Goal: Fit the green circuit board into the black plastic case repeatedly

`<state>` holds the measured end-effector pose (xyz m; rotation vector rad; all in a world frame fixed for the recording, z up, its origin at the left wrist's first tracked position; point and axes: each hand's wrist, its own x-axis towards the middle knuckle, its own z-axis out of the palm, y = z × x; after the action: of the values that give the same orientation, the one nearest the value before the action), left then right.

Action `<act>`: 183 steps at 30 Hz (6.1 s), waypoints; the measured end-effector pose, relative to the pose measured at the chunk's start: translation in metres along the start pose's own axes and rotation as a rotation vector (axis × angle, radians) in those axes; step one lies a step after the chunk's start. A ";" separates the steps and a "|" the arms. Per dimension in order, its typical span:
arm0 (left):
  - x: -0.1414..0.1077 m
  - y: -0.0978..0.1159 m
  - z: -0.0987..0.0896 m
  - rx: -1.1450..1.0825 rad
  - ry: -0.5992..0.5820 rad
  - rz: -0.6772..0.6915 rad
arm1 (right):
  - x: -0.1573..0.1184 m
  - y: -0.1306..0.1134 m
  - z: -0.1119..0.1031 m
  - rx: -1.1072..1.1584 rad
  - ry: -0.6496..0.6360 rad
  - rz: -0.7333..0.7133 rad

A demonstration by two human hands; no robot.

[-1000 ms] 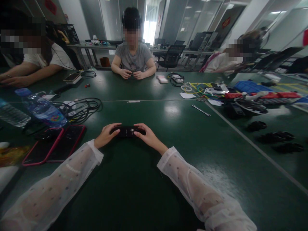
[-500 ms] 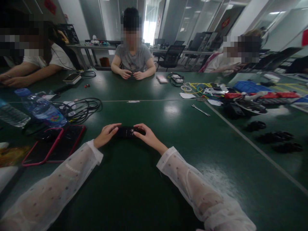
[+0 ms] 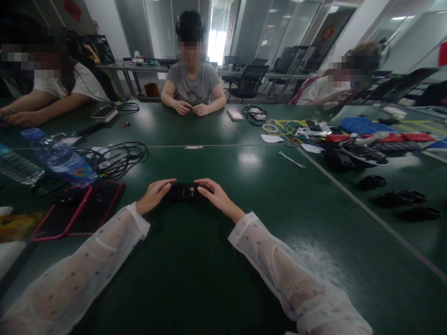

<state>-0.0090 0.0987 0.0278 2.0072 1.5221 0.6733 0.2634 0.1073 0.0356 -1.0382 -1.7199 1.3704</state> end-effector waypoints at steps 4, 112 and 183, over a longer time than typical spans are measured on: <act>0.001 -0.002 0.001 -0.001 0.007 -0.002 | 0.000 0.000 0.000 0.028 0.002 0.009; -0.004 -0.005 0.016 0.466 0.046 0.245 | -0.018 0.043 -0.061 -1.087 0.758 -0.108; -0.003 -0.008 0.019 0.347 0.077 0.200 | 0.003 0.017 0.014 -0.778 0.200 -0.343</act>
<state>-0.0032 0.0952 0.0084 2.4438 1.5836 0.6015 0.2522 0.1058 0.0160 -1.1449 -2.1935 0.3487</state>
